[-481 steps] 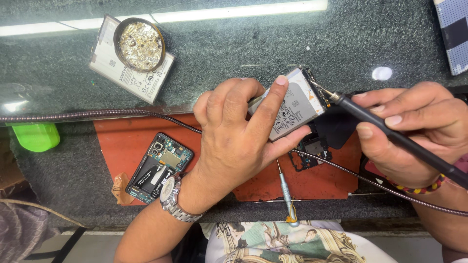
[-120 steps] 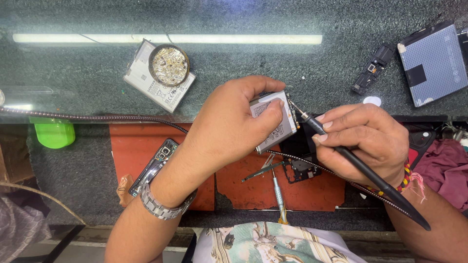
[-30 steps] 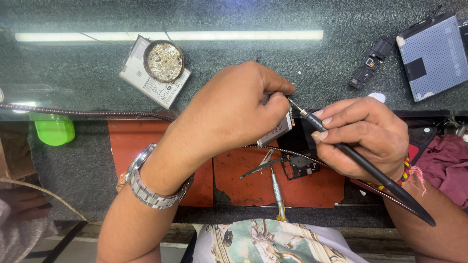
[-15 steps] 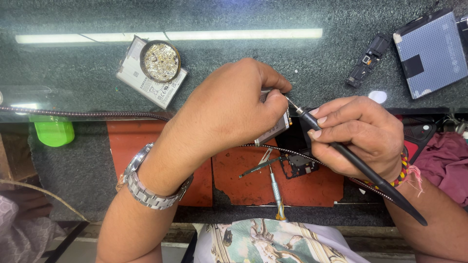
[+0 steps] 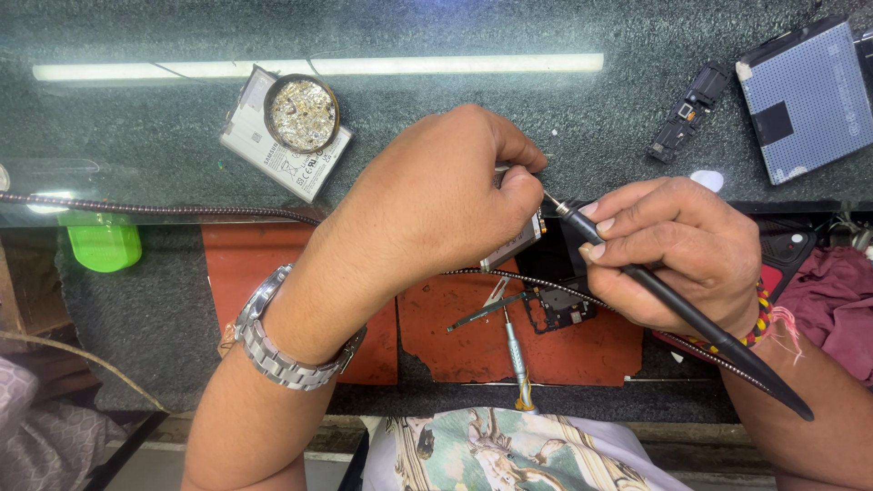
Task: The person uses a soldering iron to apply solder to the connector terminals on a smartphone battery. They repeatedly dip the iron into a solder pot, then touch the tip to the battery contacts while holding the battery steady with the other hand.
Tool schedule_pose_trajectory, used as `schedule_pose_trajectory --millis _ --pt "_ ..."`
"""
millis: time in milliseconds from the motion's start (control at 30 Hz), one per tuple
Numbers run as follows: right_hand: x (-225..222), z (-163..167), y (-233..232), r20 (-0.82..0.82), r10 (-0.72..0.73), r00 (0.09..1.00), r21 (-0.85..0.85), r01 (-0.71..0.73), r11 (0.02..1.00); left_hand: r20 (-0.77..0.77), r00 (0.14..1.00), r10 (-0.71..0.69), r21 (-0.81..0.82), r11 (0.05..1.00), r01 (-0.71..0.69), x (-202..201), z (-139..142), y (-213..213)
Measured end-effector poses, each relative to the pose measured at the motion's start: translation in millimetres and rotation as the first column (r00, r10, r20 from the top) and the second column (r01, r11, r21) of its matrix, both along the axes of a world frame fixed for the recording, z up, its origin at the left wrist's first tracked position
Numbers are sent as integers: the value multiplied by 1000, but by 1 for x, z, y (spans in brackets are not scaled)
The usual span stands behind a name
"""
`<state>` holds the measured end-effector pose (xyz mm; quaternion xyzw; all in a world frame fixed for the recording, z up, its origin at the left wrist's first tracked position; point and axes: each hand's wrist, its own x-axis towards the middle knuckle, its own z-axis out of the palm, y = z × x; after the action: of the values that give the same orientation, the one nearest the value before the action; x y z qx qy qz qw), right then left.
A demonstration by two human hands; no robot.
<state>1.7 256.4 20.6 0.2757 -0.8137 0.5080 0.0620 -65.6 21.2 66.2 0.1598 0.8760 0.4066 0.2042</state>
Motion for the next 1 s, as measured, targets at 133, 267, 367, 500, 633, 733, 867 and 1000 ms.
schedule_pose_trajectory --millis 133,267,367,500,633,733,867,1000 --pt "-2 0 1 -6 22 1000 -12 -22 1000 -4 1000 2 7 1000 -2 0 0 -1" --pt "-3 1 2 -15 28 999 4 -28 1000 -8 1000 4 9 1000 -4 0 1 -1" --pt "-3 1 3 -9 26 1000 5 -26 1000 0 1000 1 -2 1000 -1 0 1 0" --pt "-4 2 3 2 29 1000 -15 -29 999 11 1000 3 -8 1000 -3 1 1 1" --pt "-3 1 2 29 10 1000 -54 -8 999 6 1000 1 -4 1000 -1 1 -1 0" --pt "-2 2 3 38 -2 999 -41 4 999 9 1000 -7 6 1000 7 1 -3 -1" --pt "-2 2 3 51 -4 999 -34 6 999 -34 999 -28 31 999 29 0 -3 -6" --pt "-3 2 3 44 -1 999 -30 3 1000 13 999 32 71 997 -33 4 -2 -11"
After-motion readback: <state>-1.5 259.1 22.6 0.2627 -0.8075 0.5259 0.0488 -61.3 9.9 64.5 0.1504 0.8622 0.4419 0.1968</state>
